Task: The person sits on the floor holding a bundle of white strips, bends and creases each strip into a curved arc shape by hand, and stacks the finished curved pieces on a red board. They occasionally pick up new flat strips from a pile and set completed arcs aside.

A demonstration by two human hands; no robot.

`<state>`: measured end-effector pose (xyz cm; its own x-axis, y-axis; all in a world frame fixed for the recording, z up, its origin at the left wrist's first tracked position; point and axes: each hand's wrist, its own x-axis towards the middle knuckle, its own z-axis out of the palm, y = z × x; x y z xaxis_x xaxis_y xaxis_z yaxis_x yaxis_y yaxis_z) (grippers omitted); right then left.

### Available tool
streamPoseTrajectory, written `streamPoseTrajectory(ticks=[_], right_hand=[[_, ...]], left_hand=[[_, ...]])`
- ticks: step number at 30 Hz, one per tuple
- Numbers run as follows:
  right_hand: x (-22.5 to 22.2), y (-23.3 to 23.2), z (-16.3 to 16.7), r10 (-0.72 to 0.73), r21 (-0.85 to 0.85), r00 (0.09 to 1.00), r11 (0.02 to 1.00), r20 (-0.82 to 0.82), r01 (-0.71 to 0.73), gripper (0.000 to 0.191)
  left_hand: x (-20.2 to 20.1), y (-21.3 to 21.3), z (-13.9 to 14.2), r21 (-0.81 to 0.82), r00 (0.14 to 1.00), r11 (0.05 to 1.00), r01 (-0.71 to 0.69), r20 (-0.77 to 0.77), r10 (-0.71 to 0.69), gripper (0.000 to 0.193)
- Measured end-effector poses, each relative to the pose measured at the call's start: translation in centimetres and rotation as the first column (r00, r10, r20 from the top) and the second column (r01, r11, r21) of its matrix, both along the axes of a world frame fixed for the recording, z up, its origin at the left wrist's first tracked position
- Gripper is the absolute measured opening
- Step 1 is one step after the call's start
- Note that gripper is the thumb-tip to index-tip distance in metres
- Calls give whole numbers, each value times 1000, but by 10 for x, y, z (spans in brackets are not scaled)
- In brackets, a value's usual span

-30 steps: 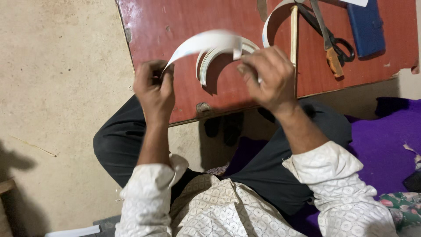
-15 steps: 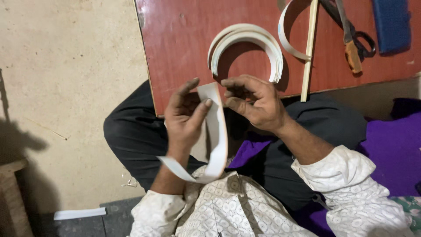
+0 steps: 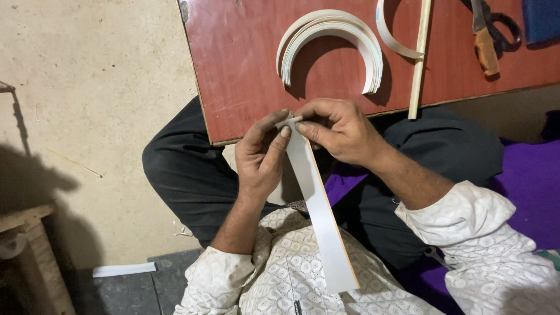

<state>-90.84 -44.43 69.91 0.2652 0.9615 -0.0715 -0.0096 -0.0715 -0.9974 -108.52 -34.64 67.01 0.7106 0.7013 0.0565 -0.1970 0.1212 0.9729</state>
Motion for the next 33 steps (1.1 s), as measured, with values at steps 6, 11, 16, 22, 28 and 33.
streamPoseTrajectory(ticks=[6, 11, 16, 22, 28, 33], right_hand=[[0, -4, -7, 17, 75, 994, 997, -103, -10, 20], [-3, -7, -12, 91, 155, 951, 987, -296, -46, 22], [-4, -8, -13, 60, 158, 954, 987, -294, -14, 21], [-5, -8, -10, 51, 222, 966, 975, -255, 7, 17], [-5, -8, -9, -18, 288, 995, 957, -93, 44, 13], [-4, -9, -7, 1, 277, 995, 960, -102, 27, 12]], left_hand=[[-7, 8, 15, 108, 1000, 994, 10, -24, -7, 21], [-10, 11, 25, 269, 999, 963, -6, -35, 16, 19], [-5, 6, 32, 286, 997, 956, -56, -33, 68, 22], [-6, 8, 37, 365, 996, 930, -49, -55, 74, 22], [-6, 6, 37, 171, 998, 985, -17, -51, 26, 21], [-8, 6, 34, 205, 999, 978, 26, -47, -17, 15]])
